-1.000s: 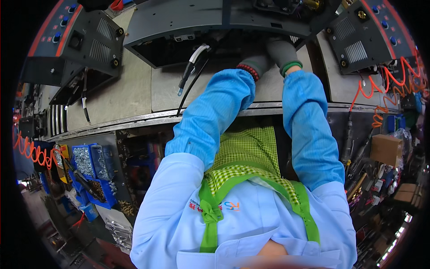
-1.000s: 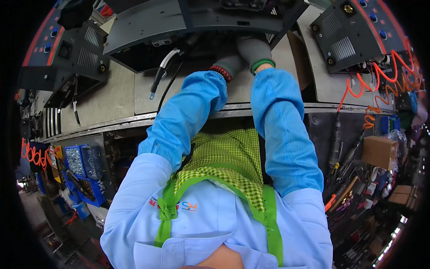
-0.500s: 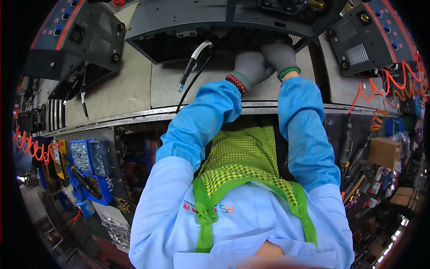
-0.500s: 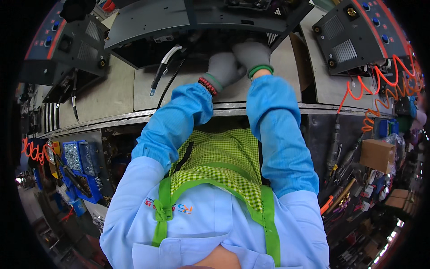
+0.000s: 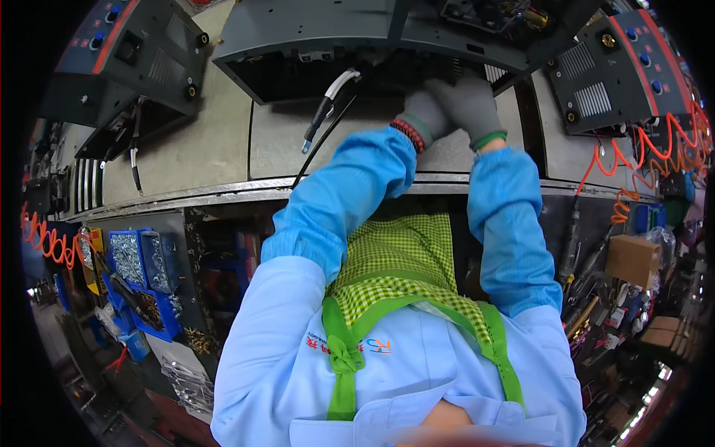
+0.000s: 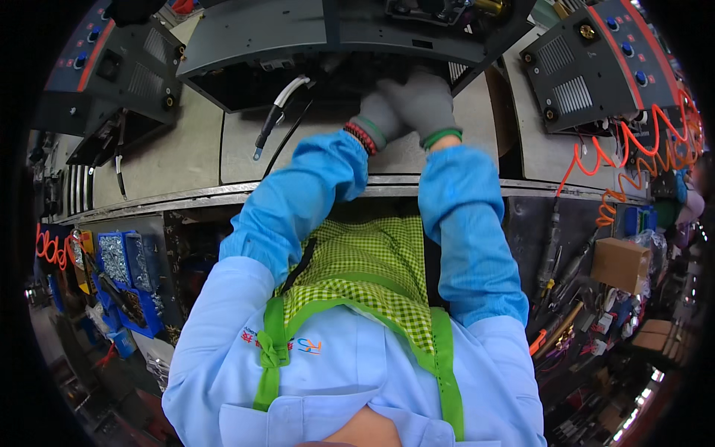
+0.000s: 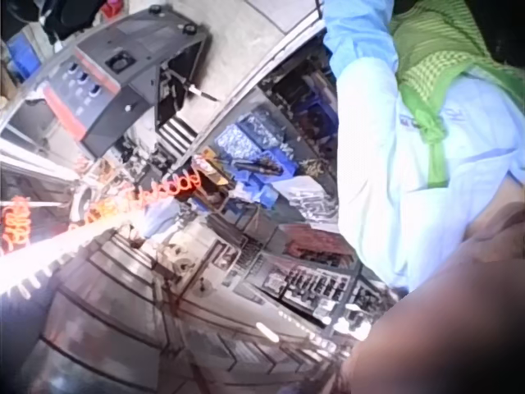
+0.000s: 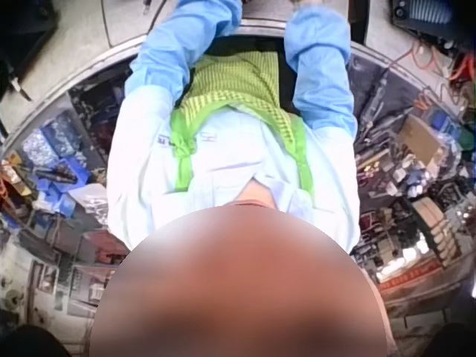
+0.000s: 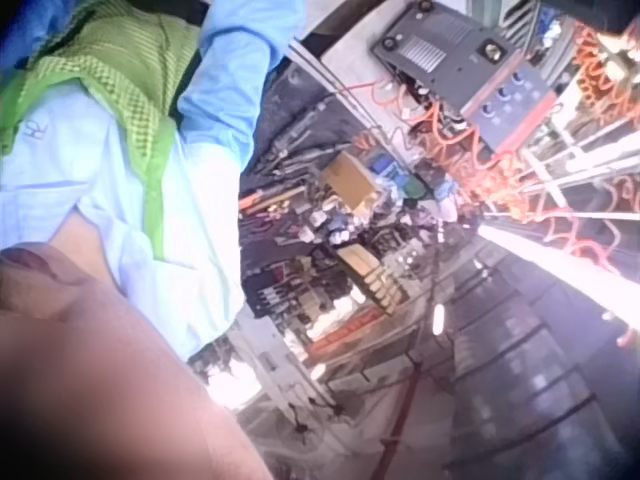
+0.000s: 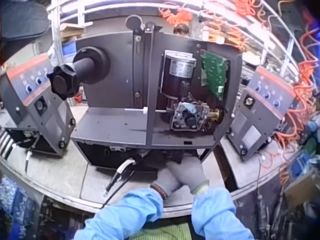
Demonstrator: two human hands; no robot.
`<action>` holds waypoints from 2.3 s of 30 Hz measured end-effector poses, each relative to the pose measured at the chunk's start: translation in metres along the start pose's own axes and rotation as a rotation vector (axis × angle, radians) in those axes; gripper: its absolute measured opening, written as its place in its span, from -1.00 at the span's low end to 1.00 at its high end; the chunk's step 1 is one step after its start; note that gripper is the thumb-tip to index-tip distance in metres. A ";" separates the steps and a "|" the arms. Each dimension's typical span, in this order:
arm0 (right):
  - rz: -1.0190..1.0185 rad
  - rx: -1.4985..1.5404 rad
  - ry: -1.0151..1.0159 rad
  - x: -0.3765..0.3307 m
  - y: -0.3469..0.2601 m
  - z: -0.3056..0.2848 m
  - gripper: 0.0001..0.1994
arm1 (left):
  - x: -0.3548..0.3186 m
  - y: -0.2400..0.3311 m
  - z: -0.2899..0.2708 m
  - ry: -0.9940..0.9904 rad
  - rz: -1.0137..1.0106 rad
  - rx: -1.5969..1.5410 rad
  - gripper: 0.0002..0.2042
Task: The person assembles an electronic device on a workbench, using a pneumatic screwdriver to fasten screws and a wrench to tighten components. They handle various small parts from blue bins, connect wires, and manipulate the device's internal components throughout the process.
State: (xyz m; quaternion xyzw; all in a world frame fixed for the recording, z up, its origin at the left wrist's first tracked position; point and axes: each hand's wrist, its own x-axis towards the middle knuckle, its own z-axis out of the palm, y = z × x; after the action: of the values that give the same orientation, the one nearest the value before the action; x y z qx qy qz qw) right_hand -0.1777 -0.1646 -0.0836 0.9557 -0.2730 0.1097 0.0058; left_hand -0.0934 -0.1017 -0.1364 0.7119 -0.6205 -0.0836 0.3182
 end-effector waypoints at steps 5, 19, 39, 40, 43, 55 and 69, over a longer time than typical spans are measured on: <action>0.178 0.597 0.295 -0.066 -0.028 -0.056 -0.67 | 0.012 0.015 -0.017 -0.217 0.113 -0.111 -0.65; 0.335 0.759 0.088 -0.069 0.064 0.046 -0.17 | 0.037 0.000 0.022 -0.085 -0.013 -0.155 -0.65; 0.382 0.562 0.149 -0.069 0.045 0.043 -0.13 | 0.046 -0.006 0.021 -0.287 -0.088 -0.218 -0.64; 0.382 0.536 0.146 -0.070 0.048 0.045 -0.13 | 0.047 -0.004 0.016 -0.266 -0.100 -0.205 -0.63; 0.353 0.511 0.200 -0.071 0.050 0.051 -0.12 | 0.049 0.003 -0.007 -0.213 -0.119 -0.145 -0.60; 0.357 0.596 0.152 -0.069 0.043 0.042 -0.11 | 0.053 -0.013 0.025 -0.030 -0.105 -0.034 -0.60; 0.321 0.579 0.209 -0.070 0.048 0.049 -0.11 | 0.062 -0.020 0.007 -0.214 -0.005 -0.226 -0.61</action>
State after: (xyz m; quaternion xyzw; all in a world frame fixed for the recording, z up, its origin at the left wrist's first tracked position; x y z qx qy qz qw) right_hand -0.2499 -0.1723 -0.1485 0.8462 -0.3751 0.2796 -0.2551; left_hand -0.0673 -0.1614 -0.1356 0.6602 -0.6356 -0.2290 0.3282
